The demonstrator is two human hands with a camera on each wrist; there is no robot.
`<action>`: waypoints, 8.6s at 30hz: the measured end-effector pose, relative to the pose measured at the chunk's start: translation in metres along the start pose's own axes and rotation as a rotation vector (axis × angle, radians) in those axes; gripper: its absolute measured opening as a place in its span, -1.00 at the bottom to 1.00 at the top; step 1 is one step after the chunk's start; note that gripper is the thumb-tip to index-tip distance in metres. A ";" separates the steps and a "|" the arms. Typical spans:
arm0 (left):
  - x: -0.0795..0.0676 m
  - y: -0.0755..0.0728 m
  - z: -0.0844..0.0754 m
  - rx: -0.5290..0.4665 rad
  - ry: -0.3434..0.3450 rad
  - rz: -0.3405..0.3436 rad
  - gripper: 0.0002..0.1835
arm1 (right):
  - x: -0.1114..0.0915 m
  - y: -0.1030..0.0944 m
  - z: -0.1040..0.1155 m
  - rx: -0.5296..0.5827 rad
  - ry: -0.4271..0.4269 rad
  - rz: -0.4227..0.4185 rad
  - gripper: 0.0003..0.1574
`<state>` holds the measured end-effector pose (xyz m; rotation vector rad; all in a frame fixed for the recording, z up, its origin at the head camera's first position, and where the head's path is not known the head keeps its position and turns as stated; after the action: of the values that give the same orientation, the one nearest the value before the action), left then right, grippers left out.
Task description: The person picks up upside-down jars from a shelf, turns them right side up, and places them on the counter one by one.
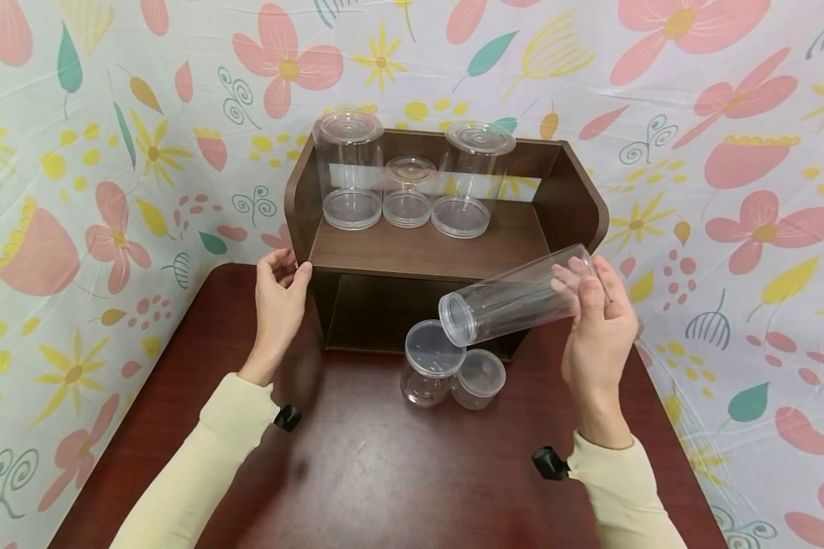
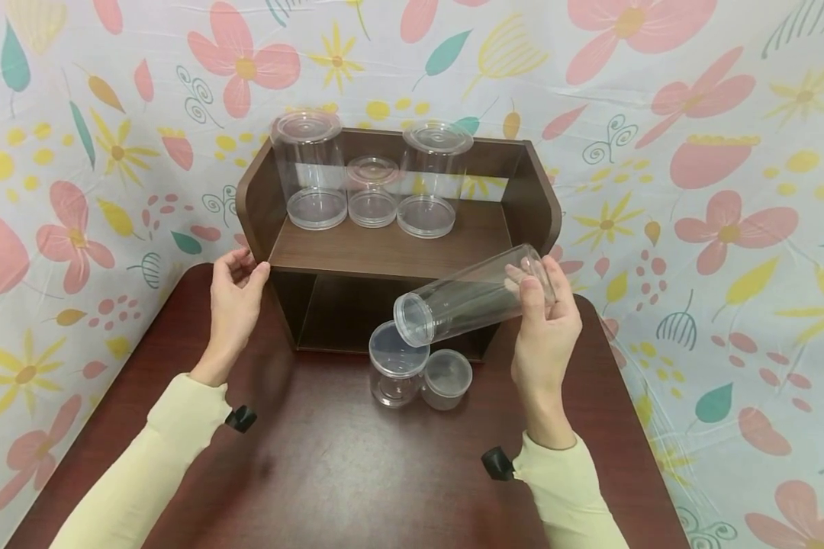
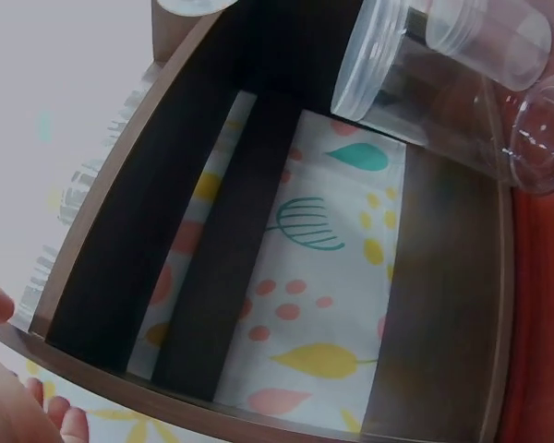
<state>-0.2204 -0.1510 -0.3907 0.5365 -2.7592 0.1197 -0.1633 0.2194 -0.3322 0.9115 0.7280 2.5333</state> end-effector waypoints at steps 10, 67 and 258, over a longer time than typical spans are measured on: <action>-0.030 0.001 0.007 -0.052 0.088 -0.056 -0.73 | -0.012 0.003 -0.012 -0.004 0.059 0.006 -0.45; -0.089 0.034 0.040 -0.210 -0.035 0.780 0.02 | -0.077 0.037 -0.065 -0.145 0.242 0.094 -0.27; -0.052 0.057 0.003 0.994 0.276 0.866 0.08 | 0.043 -0.061 -0.080 -0.977 -0.154 -0.105 -0.72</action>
<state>-0.1966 -0.0806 -0.4119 -0.4919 -2.2770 1.6329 -0.2389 0.2619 -0.3994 0.6518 -0.4872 2.2430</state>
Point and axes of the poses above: each hand's wrist, its own x-axis towards the middle knuckle, its own y-axis out of the palm, z = x × y, the point moved 1 cm from there along x, towards the middle knuckle, and after that the axes turned 1 degree about y, right-handed, at the moved point
